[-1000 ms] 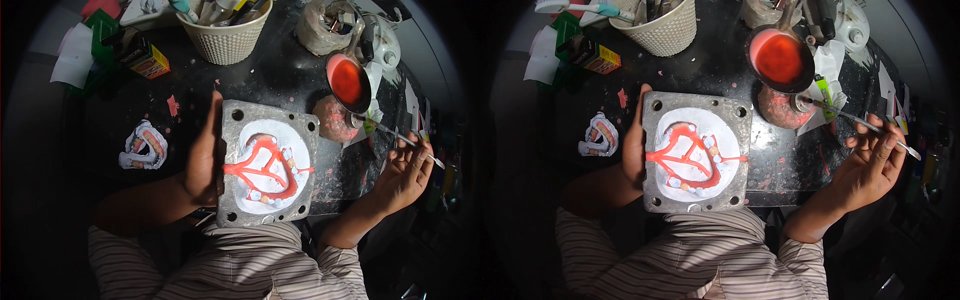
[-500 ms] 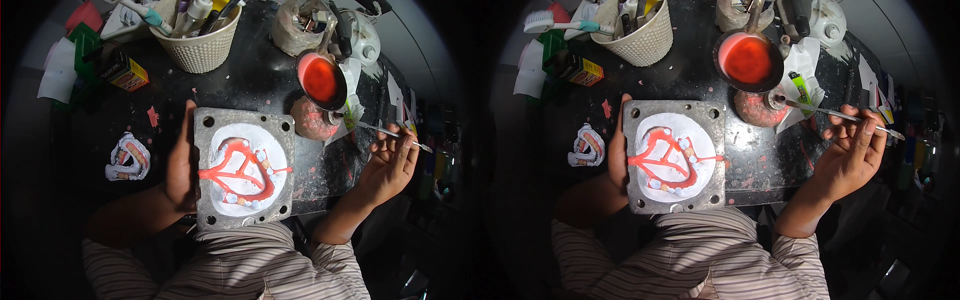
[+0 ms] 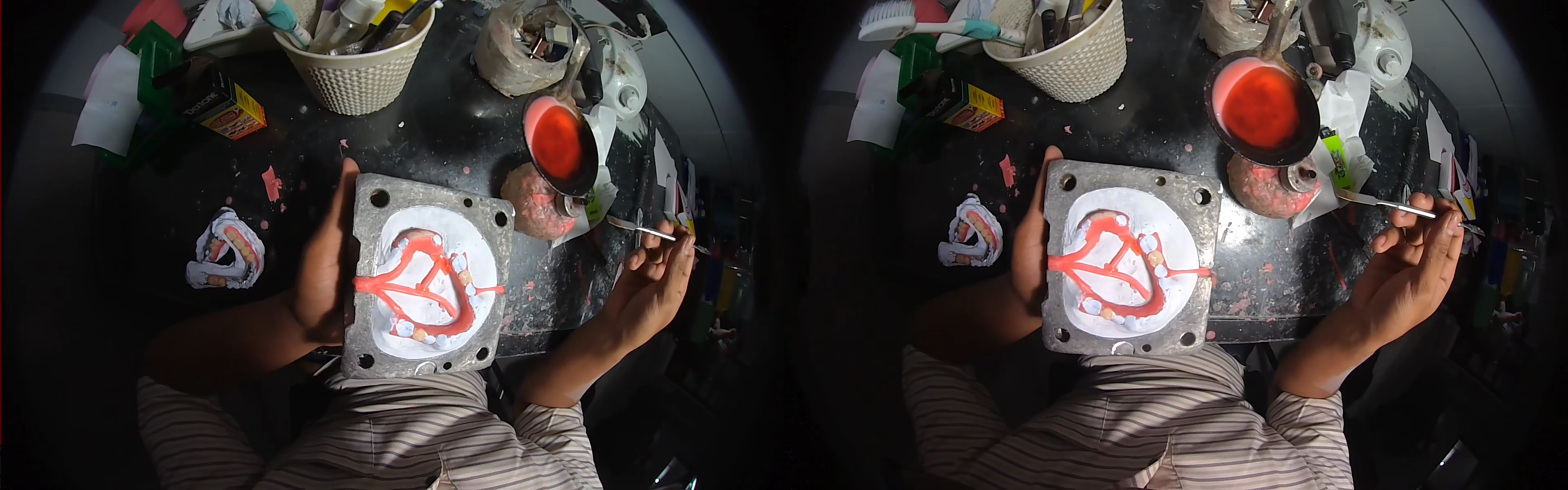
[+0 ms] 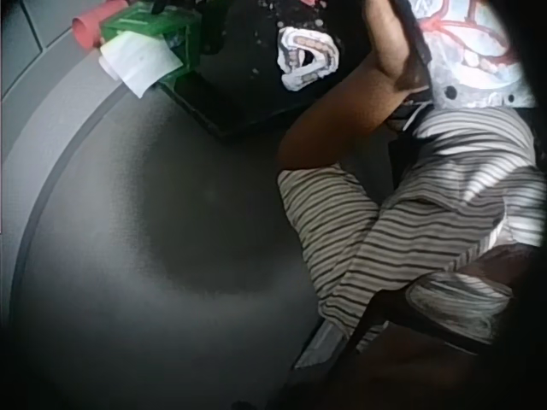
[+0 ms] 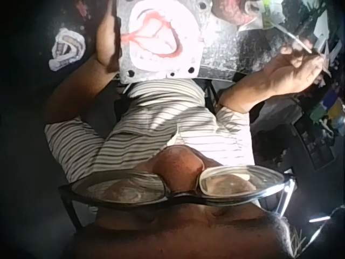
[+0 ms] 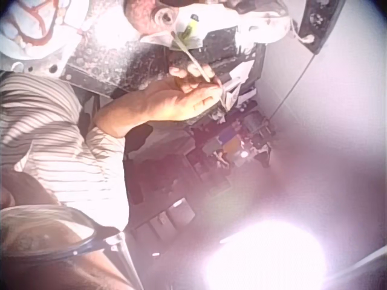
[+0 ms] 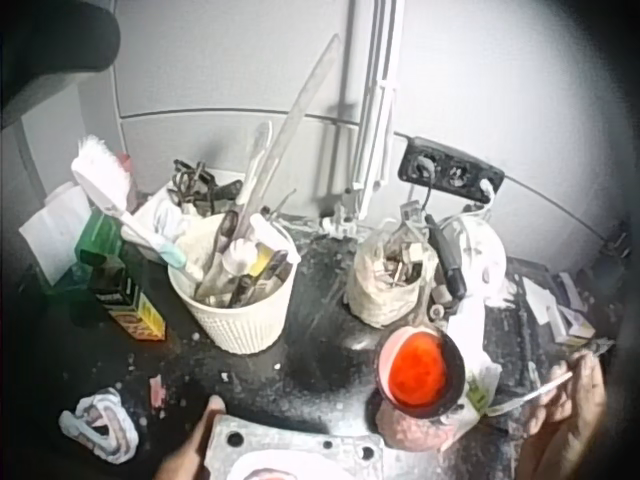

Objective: The person places a strip of pink wax around the periphery of a dental model mounted in a metal flask, then uses a metal tool to smooth the wax and spread additional molten red wax from a small container onto the base of the denture.

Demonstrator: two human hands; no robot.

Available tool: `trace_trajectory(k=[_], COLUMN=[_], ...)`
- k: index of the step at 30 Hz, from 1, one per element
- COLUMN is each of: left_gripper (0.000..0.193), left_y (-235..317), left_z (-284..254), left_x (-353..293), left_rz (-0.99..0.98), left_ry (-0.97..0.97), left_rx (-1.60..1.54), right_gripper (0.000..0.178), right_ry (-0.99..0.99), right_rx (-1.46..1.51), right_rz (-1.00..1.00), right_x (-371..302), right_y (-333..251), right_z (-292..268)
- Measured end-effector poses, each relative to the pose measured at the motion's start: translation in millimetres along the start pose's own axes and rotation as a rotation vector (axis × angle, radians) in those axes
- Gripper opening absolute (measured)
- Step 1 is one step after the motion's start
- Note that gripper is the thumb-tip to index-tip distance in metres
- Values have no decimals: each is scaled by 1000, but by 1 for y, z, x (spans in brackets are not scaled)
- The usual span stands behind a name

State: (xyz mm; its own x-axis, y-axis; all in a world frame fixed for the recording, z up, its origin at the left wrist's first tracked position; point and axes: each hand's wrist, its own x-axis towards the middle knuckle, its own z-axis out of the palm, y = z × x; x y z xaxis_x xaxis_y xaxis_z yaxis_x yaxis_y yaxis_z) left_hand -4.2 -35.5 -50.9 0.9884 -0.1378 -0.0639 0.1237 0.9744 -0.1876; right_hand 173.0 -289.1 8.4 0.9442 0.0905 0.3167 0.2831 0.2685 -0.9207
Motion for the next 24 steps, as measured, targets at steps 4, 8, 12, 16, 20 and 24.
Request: trace_trajectory(k=[4,8,12,16,20,24], left_gripper=[64,64,65,66,69,70], left_y=[-2,-1,-2,-1,0,-2], left_z=[10,6,4,1,-1,-4], left_x=[6,5,5,5,4,7], left_rz=[29,38,49,36,20,21], left_ry=[142,131,119,111,64,65], left_rx=[19,30,33,24,19,46], right_gripper=[27,28,28,28,26,26], right_ry=[43,-36,-36,-122,-161,-255], right_rx=[65,143,59,28,63,113], right_rz=[117,208,129,11,-17,-75], right_x=[7,8,7,2,-5,-16], right_y=[1,2,5,3,2,-1], right_z=[-15,-12,-14,-12,-3,7])
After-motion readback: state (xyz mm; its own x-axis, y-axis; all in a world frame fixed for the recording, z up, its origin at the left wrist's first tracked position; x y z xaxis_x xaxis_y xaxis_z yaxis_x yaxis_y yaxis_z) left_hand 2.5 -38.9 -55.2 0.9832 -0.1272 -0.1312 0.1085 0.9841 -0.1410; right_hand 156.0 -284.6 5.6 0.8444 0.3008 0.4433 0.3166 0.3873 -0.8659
